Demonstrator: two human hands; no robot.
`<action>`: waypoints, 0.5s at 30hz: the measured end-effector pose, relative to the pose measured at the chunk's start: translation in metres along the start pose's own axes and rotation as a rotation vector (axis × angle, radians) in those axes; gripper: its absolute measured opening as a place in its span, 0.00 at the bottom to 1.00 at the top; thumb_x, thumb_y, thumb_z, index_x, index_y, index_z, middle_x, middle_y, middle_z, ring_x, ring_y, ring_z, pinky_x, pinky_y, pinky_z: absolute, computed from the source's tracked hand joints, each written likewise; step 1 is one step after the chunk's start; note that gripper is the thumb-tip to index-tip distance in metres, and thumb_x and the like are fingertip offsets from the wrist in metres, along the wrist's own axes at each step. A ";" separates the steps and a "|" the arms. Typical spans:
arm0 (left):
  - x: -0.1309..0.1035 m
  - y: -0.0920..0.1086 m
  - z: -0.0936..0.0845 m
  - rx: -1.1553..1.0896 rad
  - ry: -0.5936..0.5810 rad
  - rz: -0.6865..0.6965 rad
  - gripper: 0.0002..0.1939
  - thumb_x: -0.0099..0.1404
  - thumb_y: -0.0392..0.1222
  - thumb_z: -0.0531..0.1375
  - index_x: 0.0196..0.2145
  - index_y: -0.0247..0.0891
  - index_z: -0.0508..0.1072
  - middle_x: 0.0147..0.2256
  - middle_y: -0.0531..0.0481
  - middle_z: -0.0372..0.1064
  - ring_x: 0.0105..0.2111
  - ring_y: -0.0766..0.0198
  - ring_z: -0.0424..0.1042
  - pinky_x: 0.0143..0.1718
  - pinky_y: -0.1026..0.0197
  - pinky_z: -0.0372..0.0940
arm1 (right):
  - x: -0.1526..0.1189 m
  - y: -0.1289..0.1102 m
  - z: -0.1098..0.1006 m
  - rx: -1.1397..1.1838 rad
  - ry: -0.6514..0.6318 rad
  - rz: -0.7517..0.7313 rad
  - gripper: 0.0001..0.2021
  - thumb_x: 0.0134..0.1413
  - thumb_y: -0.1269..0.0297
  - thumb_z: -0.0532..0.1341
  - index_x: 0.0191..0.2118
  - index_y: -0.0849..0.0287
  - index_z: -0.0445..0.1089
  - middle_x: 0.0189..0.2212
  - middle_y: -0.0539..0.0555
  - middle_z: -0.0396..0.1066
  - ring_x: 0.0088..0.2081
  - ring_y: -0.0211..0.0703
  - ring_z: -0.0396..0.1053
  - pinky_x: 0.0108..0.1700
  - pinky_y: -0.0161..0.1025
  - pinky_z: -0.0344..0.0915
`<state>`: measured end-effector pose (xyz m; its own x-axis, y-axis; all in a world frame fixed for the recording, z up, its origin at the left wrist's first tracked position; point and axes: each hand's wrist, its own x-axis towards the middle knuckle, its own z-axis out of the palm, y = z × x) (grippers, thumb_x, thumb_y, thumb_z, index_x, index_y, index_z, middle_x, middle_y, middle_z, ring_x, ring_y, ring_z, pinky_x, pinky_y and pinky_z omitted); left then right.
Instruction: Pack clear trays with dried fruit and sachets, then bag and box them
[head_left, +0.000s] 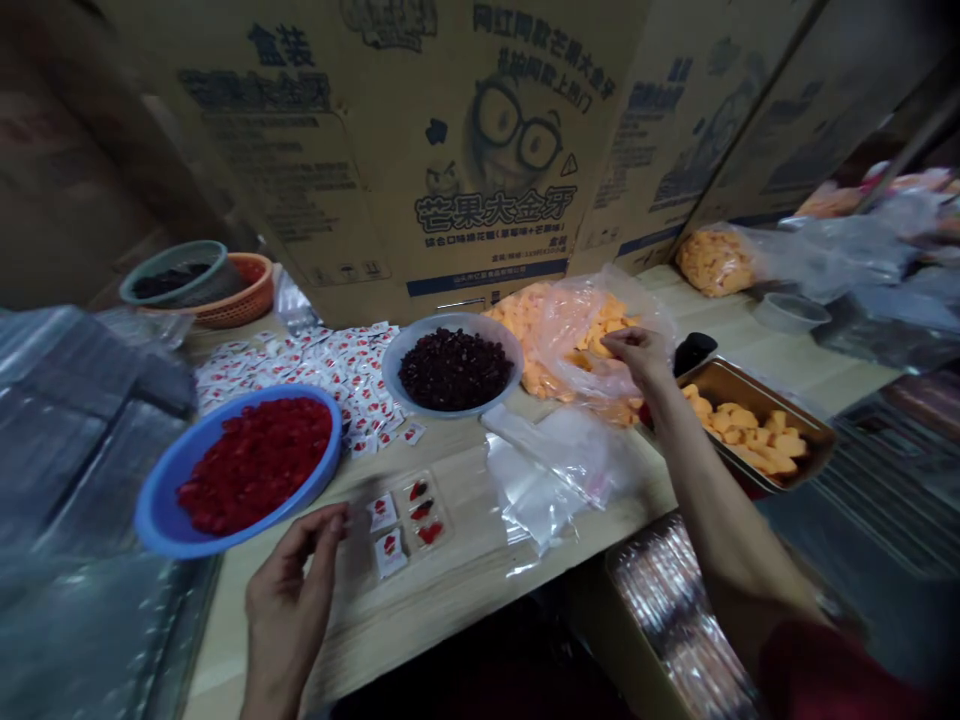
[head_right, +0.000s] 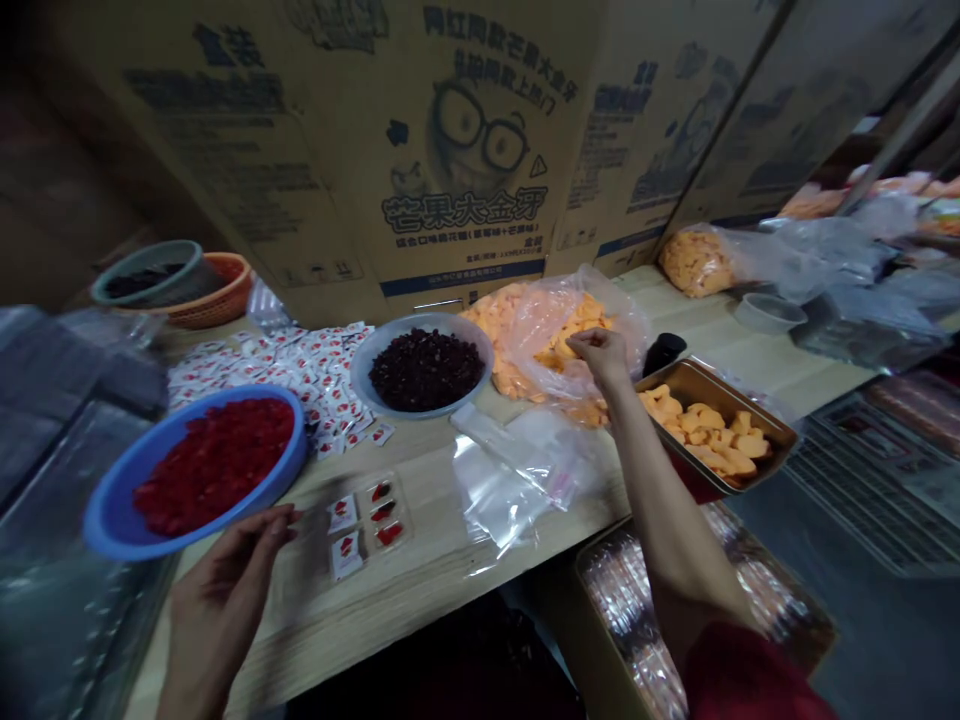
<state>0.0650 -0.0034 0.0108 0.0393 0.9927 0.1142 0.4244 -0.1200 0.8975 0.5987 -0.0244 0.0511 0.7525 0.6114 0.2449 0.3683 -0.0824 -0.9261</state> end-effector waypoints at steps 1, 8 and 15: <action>-0.005 0.007 0.003 -0.022 -0.018 0.008 0.20 0.62 0.57 0.62 0.42 0.39 0.78 0.41 0.47 0.79 0.37 0.57 0.77 0.44 0.57 0.71 | -0.016 -0.008 0.010 0.062 -0.042 -0.005 0.13 0.39 0.58 0.71 0.27 0.58 0.69 0.23 0.50 0.71 0.26 0.39 0.69 0.32 0.38 0.70; -0.018 0.033 -0.003 -0.174 -0.169 0.032 0.15 0.67 0.48 0.61 0.48 0.38 0.75 0.44 0.46 0.77 0.42 0.61 0.74 0.47 0.61 0.67 | -0.218 -0.067 0.172 0.495 -0.722 0.161 0.14 0.40 0.56 0.74 0.29 0.58 0.75 0.28 0.52 0.77 0.30 0.42 0.73 0.37 0.40 0.71; -0.033 -0.022 -0.056 -0.240 -0.107 -0.133 0.16 0.63 0.44 0.64 0.47 0.37 0.73 0.39 0.48 0.74 0.34 0.65 0.72 0.37 0.64 0.67 | -0.332 -0.093 0.272 0.545 -1.041 0.170 0.11 0.43 0.56 0.70 0.27 0.59 0.75 0.27 0.53 0.77 0.30 0.44 0.73 0.37 0.40 0.70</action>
<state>0.0034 -0.0344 0.0113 0.0983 0.9941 -0.0449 0.2062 0.0238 0.9782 0.1663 -0.0052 -0.0220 -0.1293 0.9915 -0.0115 -0.1642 -0.0328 -0.9859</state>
